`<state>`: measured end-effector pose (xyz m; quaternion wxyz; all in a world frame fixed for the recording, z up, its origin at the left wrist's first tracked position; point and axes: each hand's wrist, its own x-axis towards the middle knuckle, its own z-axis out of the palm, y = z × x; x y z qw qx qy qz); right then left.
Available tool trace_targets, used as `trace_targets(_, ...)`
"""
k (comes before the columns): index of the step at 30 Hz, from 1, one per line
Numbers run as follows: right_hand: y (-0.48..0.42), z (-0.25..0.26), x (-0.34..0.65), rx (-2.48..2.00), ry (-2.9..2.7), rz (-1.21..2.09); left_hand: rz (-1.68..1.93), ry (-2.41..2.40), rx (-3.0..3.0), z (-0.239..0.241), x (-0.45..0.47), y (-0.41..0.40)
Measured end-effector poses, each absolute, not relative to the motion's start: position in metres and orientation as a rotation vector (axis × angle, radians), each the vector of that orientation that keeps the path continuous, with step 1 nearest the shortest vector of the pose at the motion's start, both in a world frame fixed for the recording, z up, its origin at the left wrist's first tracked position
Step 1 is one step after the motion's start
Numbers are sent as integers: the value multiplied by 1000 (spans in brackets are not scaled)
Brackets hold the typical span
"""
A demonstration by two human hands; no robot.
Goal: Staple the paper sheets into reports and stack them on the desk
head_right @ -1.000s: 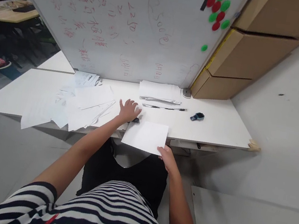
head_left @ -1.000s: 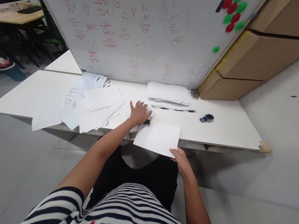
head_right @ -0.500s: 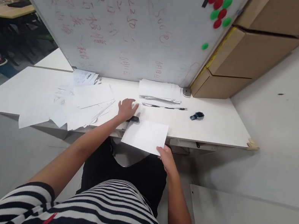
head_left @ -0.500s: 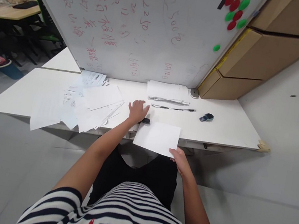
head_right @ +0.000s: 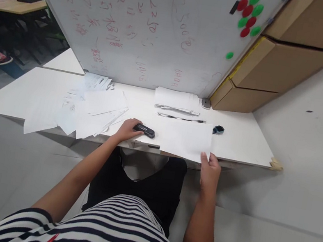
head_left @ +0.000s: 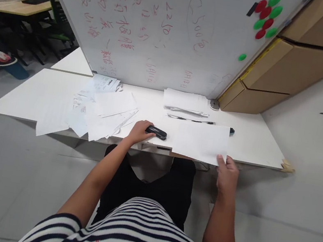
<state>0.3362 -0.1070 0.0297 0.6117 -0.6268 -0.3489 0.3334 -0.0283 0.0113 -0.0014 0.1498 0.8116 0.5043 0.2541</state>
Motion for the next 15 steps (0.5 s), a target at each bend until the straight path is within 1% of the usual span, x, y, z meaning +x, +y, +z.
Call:
trace_targets(4, -109, 42, 330, -1373, -758, 815, 723, 1564, 2305, -7, -26, 16)
trace_targets(8, -110, 30, 311, -1387, -672, 939, 802, 1656, 2198, -9, -28, 18)
trace_targets(11, -110, 26, 304, -1414, -650, 998, 816, 1649, 2208, -8, -28, 18)
trace_targets(15, -114, 38, 307, -1344, -634, 1041, 784, 1619, 2223, -6, -27, 17)
